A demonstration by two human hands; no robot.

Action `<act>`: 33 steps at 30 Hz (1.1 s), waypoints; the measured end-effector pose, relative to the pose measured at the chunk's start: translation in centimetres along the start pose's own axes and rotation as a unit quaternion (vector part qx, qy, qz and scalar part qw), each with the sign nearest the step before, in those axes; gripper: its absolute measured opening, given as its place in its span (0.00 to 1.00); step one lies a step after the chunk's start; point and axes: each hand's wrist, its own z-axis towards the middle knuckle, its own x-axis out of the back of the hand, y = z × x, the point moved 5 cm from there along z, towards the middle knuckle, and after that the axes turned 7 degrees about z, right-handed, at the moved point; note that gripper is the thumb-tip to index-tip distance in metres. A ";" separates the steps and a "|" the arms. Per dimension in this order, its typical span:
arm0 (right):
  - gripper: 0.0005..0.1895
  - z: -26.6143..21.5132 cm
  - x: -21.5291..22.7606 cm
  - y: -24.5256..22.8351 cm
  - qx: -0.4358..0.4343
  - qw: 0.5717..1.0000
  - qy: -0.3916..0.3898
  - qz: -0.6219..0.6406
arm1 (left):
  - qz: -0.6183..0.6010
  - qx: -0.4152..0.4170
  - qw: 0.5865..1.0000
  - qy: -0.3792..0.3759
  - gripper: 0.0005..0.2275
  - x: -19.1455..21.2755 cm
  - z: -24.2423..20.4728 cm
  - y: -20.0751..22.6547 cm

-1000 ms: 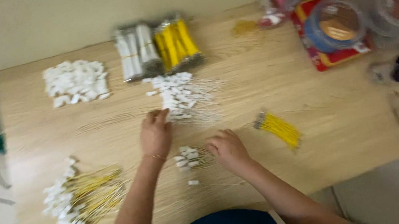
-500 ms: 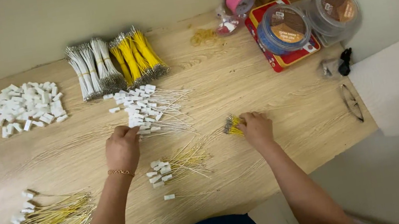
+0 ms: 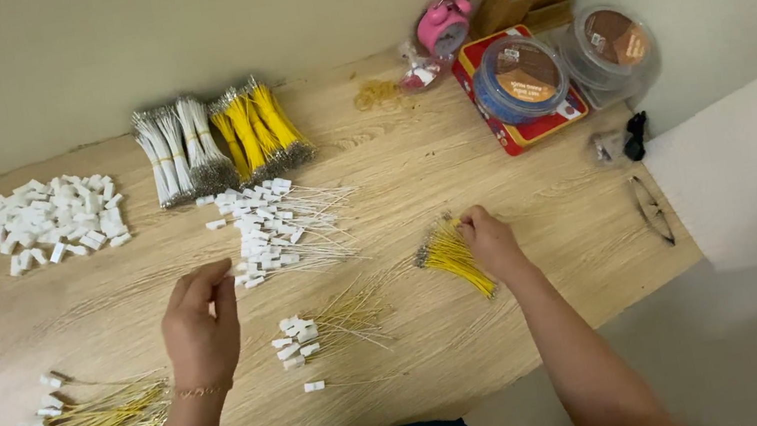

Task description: Manually inserting yellow electrical wires into white plastic connector housings at a workbench.

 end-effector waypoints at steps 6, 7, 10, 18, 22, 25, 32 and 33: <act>0.13 -0.2 3.1 -3.6 -0.044 0.996 0.014 0.081 | -0.021 0.051 0.998 -0.028 0.08 2.9 -1.0 2.9; 0.13 0.1 3.0 -3.2 -0.042 0.996 0.015 0.081 | -0.021 0.050 0.998 -0.027 0.08 2.9 -1.3 2.8; 0.12 0.9 2.7 -2.5 -0.022 0.991 0.015 0.132 | -0.033 0.059 0.997 -0.027 0.10 3.0 -2.1 2.5; 0.15 2.0 2.9 -1.1 -0.111 0.926 0.025 0.361 | -0.055 0.125 0.990 -0.045 0.09 2.7 -3.5 1.8; 0.12 2.3 2.5 0.6 -0.087 0.910 0.031 0.404 | -0.079 0.121 0.989 -0.044 0.10 2.3 -3.8 1.6; 0.07 1.7 2.5 0.3 -0.117 0.872 0.033 0.474 | -0.047 0.129 0.989 -0.051 0.10 2.3 -3.9 1.9; 0.13 0.4 2.8 0.1 -0.123 0.980 0.025 0.154 | -0.048 0.125 0.989 -0.063 0.10 1.9 -4.3 2.0; 0.13 0.6 2.6 0.8 -0.134 0.979 0.026 0.150 | -0.055 0.113 0.991 -0.055 0.10 2.0 -4.3 2.0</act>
